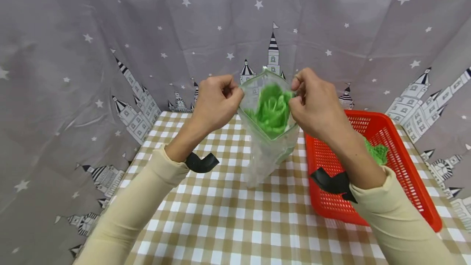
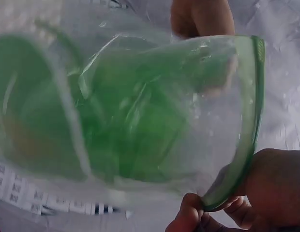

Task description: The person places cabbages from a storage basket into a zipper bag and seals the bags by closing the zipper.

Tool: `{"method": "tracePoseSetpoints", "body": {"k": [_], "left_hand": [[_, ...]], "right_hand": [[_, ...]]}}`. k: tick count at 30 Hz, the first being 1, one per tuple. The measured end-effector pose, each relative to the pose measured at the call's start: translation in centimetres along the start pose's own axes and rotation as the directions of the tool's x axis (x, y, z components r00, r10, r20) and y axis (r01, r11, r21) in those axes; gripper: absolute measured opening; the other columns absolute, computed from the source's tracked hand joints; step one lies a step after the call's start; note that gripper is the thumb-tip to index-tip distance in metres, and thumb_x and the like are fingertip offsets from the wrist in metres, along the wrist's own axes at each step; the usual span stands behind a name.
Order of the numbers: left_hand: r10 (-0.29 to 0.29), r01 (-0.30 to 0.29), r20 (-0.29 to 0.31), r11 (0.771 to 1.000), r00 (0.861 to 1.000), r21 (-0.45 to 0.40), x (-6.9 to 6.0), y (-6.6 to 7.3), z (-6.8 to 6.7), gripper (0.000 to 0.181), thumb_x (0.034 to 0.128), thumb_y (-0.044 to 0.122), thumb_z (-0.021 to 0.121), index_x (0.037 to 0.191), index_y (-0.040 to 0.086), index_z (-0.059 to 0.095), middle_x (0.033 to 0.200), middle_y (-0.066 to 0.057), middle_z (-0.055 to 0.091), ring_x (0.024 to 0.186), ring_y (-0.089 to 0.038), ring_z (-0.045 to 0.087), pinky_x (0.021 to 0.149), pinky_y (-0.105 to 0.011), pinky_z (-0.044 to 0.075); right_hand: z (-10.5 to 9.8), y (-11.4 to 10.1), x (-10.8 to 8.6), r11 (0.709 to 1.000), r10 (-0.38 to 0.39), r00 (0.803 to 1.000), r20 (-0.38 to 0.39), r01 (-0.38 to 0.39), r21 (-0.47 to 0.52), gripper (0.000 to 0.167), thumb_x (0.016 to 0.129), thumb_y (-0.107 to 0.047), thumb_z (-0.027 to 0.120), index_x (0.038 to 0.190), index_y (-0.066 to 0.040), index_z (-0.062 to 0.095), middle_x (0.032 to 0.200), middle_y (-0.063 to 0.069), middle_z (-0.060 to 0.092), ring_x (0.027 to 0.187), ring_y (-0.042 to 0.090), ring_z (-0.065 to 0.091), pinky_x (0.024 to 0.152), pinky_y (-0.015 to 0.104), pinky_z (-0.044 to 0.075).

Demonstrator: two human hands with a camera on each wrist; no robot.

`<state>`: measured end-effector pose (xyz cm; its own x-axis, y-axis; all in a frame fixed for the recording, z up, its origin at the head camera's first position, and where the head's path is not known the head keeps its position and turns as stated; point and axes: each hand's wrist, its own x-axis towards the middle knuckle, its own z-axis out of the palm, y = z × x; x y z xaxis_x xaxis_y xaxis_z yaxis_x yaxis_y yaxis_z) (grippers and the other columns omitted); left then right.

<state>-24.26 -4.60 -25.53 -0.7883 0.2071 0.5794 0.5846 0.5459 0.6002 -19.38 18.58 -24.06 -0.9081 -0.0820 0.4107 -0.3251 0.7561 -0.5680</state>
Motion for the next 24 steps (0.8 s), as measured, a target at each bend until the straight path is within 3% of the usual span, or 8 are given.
{"method": "tracePoseSetpoints", "body": {"k": [7, 13, 16, 19, 22, 24], "left_hand": [[-0.021, 0.021, -0.05, 1.0, 0.999, -0.007, 0.1, -0.8, -1.3, 0.019, 0.077, 0.002, 0.055, 0.06, 0.01, 0.052, 0.051, 0.0, 0.047, 0.047, -0.011, 0.042, 0.049, -0.025, 0.033], [0.055, -0.067, -0.131, 0.994, 0.99, -0.086, 0.0, -0.2, -1.8, 0.018, 0.0774, 0.002, 0.055, 0.06, 0.009, 0.053, 0.05, -0.002, 0.047, 0.045, -0.013, 0.042, 0.047, -0.025, 0.033], [0.078, -0.09, -0.129, 0.992, 0.989, -0.094, -0.3, 0.0, -1.1, 0.018, 0.0767, 0.003, 0.054, 0.06, 0.009, 0.053, 0.05, -0.001, 0.046, 0.046, -0.013, 0.042, 0.047, -0.025, 0.033], [0.06, -0.066, -0.064, 0.995, 0.996, -0.081, -0.7, 0.0, 0.5, 0.017, 0.0767, 0.005, 0.054, 0.06, 0.01, 0.054, 0.051, 0.001, 0.047, 0.047, -0.01, 0.042, 0.049, -0.024, 0.035], [0.043, -0.044, -0.018, 0.996, 0.999, -0.074, -0.9, -0.2, 2.1, 0.017, 0.0773, 0.007, 0.054, 0.061, 0.011, 0.055, 0.051, 0.002, 0.048, 0.048, -0.009, 0.043, 0.05, -0.024, 0.036], [0.042, -0.042, -0.001, 0.996, 0.999, -0.082, -1.0, -0.2, 3.2, 0.017, 0.078, 0.007, 0.053, 0.062, 0.011, 0.055, 0.051, 0.002, 0.048, 0.048, -0.01, 0.044, 0.051, -0.024, 0.036]], "right_hand": [[-1.3, 1.7, 0.2, 0.999, 0.042, 0.999, -0.015, -0.042, 0.004, 0.016, 0.08, -0.001, 0.055, 0.095, -0.006, 0.053, 0.088, 0.011, 0.061, 0.067, 0.008, 0.055, 0.06, 0.019, 0.038], [-1.7, 2.3, 0.4, 0.998, 0.022, 0.998, -0.061, -0.019, 0.053, 0.013, 0.081, 0.001, 0.056, 0.092, -0.005, 0.056, 0.083, 0.008, 0.06, 0.064, 0.003, 0.054, 0.058, 0.016, 0.038], [-1.5, 3.1, 0.1, 0.999, 0.004, 0.999, 0.038, -0.006, 0.047, 0.012, 0.084, 0.001, 0.058, 0.095, -0.005, 0.057, 0.086, 0.008, 0.061, 0.066, 0.006, 0.055, 0.057, 0.018, 0.039], [-1.3, 5.2, -0.4, 0.995, -0.016, 0.98, 0.2, -0.003, 0.095, 0.012, 0.089, 0.0, 0.059, 0.101, -0.003, 0.057, 0.091, 0.011, 0.061, 0.069, 0.011, 0.058, 0.056, 0.021, 0.043], [-1.5, 8.3, -0.9, 0.986, 0.053, 0.954, 0.296, -0.097, 0.136, 0.018, 0.093, -0.002, 0.059, 0.11, 0.001, 0.055, 0.093, 0.014, 0.06, 0.068, 0.016, 0.06, 0.056, 0.025, 0.048], [-1.7, 10.8, -1.2, 0.984, 0.122, 0.939, 0.321, -0.156, 0.083, 0.021, 0.094, -0.006, 0.059, 0.112, 0.004, 0.054, 0.091, 0.015, 0.06, 0.069, 0.019, 0.059, 0.055, 0.029, 0.05]]}}
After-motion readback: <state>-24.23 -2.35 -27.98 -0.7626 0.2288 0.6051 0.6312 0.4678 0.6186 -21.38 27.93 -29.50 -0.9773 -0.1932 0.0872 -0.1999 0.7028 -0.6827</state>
